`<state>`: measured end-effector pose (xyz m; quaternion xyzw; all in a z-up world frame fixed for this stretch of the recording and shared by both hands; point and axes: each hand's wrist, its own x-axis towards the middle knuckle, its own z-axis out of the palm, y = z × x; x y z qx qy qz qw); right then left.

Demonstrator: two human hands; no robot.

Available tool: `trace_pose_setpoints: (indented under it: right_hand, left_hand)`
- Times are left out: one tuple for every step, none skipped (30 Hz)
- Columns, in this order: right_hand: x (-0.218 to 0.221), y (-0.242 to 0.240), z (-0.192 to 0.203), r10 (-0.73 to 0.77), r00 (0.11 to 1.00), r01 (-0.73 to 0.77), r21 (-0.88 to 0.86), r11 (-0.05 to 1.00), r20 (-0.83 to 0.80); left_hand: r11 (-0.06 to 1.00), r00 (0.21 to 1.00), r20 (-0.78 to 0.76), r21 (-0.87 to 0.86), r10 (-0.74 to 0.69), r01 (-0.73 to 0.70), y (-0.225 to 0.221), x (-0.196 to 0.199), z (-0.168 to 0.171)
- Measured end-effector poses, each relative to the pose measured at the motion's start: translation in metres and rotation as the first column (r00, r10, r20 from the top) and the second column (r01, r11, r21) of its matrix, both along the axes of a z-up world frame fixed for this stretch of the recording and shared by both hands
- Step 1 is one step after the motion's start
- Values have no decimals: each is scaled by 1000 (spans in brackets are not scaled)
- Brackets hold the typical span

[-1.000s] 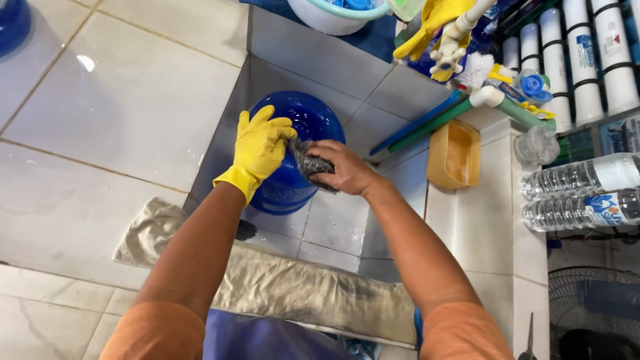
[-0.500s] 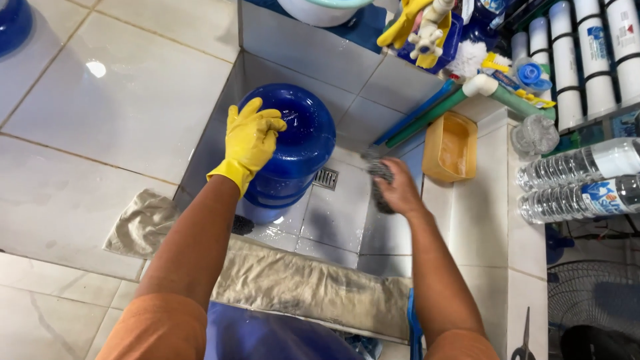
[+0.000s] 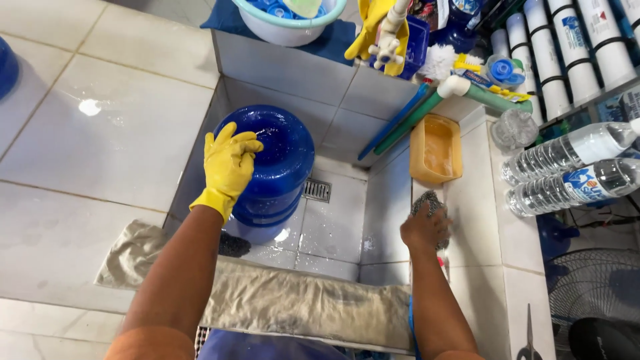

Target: A person wearing yellow gloves scrubs and rinses a large blue water jug at a wash station.

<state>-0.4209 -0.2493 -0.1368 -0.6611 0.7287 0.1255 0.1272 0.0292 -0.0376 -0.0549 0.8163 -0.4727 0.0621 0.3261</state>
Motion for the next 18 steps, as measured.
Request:
trace_pose_setpoints:
  right_hand:
    - [18,3,20,95,990,-86,-86,993,106]
    - [37,6,39,197,960,-162,-180,970,201]
    - [65,19,81,201,959,-166,-179,970,199]
    - [93,33,123,379,871,-267,-348,899,311]
    - [126,43,167,558,737,-322,-527,786,382]
    - [152,38,187,566,731,-324,-535,780,381]
    - [173,36,207,696,571,-278,-695,663,435]
    - [195,34,227,812,389,-189,-824,534,436]
    - [212,14,229,815,389,-192,-827,528,430]
    - [230,-6,231,755,251,-82,-764,640,606]
    - [249,-25,232,660,89,8,-663,748,746]
    - [263,-20,257,662,89,8,-665,746,744]
    - [278,-15,281,399,110,129,-411,902,910]
    - [292,-10,305,98,92,245,-118,962,991]
    - [298,-13,304,99,100,248,-121,961,990]
    - [303,-15,304,53,-12,342,-46,938,998]
    - [311,-21,306,28,-132,424,31,905,991]
    - [308,-41,285,38,-128,427,21,904,991]
  left_hand:
    - [1000,999,-28,-11,26,-26,1,1,-4]
    - [998,997,-56,-21,50,-52,2,2,-8]
    - [998,997,-58,-20,54,-55,1,0,-12]
    - [995,996,4,-37,90,-90,0,-2,-16]
    - [990,989,72,-64,130,-126,-4,2,-17]
    - [989,988,76,-73,137,-132,-7,2,-13]
    - [991,992,82,-95,100,-92,-8,-2,-12]
    - [992,994,88,-116,63,-53,-9,-6,-11]
    - [991,994,85,-122,65,-54,-3,-10,-1]
    - [988,995,52,-126,-88,94,4,-13,8]
    - [961,970,22,-131,-241,242,13,-15,18]
    - [961,970,22,-134,-241,242,19,-19,23]
    - [948,957,11,-136,-289,287,26,-23,27]
    - [933,942,-1,-139,-336,332,34,-27,31]
    - [932,941,-7,-142,-339,334,39,-28,27]
    - [924,937,15,-161,-350,348,44,-29,23]
    - [914,932,43,-186,-360,361,45,-27,21]
    - [911,931,43,-196,-361,363,47,-28,22]
